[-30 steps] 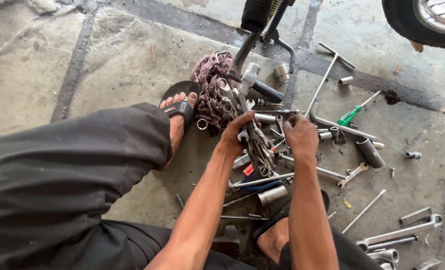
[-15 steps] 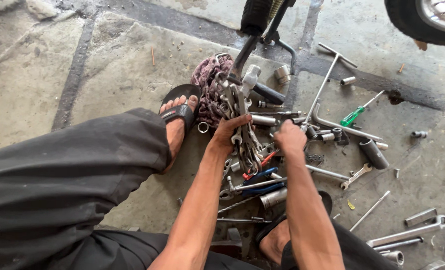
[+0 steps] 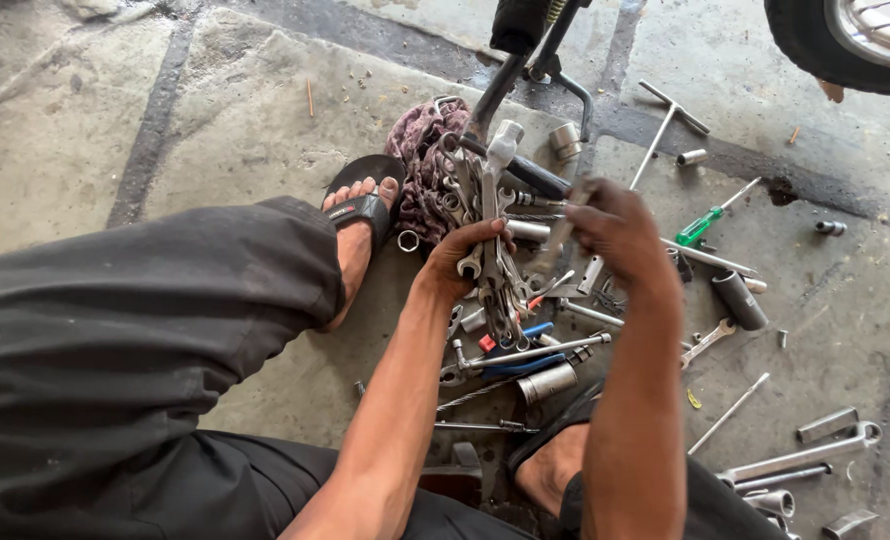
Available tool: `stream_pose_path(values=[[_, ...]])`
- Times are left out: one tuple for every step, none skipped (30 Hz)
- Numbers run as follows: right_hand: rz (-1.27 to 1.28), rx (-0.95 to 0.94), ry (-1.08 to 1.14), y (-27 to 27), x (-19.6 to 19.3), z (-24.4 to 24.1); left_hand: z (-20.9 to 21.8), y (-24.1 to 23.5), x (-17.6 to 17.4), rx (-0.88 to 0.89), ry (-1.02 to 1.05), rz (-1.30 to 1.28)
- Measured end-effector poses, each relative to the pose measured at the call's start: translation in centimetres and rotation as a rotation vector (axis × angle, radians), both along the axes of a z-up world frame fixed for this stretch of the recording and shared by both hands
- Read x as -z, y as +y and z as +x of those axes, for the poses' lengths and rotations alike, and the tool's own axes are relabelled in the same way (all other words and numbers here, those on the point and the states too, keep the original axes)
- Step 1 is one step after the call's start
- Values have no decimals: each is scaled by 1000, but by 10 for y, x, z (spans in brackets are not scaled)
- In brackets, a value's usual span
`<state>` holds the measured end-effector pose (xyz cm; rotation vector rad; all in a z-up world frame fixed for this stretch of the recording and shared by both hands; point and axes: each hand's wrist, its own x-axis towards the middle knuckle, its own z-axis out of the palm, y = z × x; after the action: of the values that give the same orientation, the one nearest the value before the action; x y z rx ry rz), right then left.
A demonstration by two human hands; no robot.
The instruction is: The person sits on the floor and sorts a large pile of hand tools, including wrenches, sockets, pliers, and screwdrivers, into smaller groups. They pick up individual tools, inspect them, and place them into separate piles on the concrete floor.
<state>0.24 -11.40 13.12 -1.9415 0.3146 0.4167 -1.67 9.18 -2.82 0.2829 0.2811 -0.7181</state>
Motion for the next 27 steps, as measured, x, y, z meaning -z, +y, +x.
stream_pose_path(values=[[-40, -6, -1, 14, -2, 1, -1, 0, 1, -4, 6, -8], [-79, -14, 0, 29, -1, 1, -4, 2, 2, 37, 14, -24], [-49, 22, 33, 43, 1, 0, -7, 3, 3, 77, 23, -40], [-23, 55, 63, 56, 3, 0, -8, 3, 3, 114, 28, -59], [3, 89, 92, 65, 5, 0, -9, 3, 3, 101, 34, -36], [-160, 58, 6, 73, 6, -1, -11, 2, 4, 89, 42, -12], [-323, 28, -81, 80, 8, -3, -13, 1, 5, 76, 50, 11], [-486, -3, -167, 84, 8, -6, -16, -1, 6, 72, 39, 22], [-517, -32, -167, 86, 8, -9, -18, -4, 7, 68, 28, 33], [-549, -61, -168, 88, 7, -11, -19, -6, 8, 63, 15, 43], [-581, -90, -170, 90, 6, -12, -19, -8, 9, 53, -7, 71], [-653, -142, -178, 90, 4, -14, -21, -11, 9, 47, -27, 99], [-725, -195, -185, 89, 2, -16, -23, -13, 9, 42, -46, 127], [-800, -243, -194, 87, 0, -16, -22, -16, 8, 43, -45, 158], [-832, -256, -148, 84, -1, -15, -21, -19, 7, 43, -44, 189], [-861, -269, -98, 82, 0, -14, -22, -21, 6, 44, -40, 222], [-888, -281, -48, 79, 1, -15, -22, -23, 3, 61, -55, 192], [-820, -230, -27, 76, 3, -16, -23, -24, 1, 77, -68, 163], [-751, -179, -7, 71, 5, -16, -24, -25, -3, 93, -82, 135], [-681, -126, 12, 64, 5, -16, -23, -28, -8, 95, -105, 198], [-677, -143, -32, 56, 5, -16, -24, -31, -14, 97, -128, 262], [-667, -159, -83, 50, 2, -8, -21, -32, -20, 95, -158, 331], [-658, -176, -134, 44, -2, -2, -17, -36, -28, 82, -170, 302], [-642, -265, -91, 38, -9, 3, -17, -40, -36, 76, -180, 274], [-624, -353, -49, 33, -19, 13, -15, -42, -45, 70, -189, 247], [-612, -428, 2, 25, -32, 19, -15, -48, -54, 74, -167, 269], [-652, -484, 132, 18, -46, 24, -12, -56, -64, 77, -145, 291]])
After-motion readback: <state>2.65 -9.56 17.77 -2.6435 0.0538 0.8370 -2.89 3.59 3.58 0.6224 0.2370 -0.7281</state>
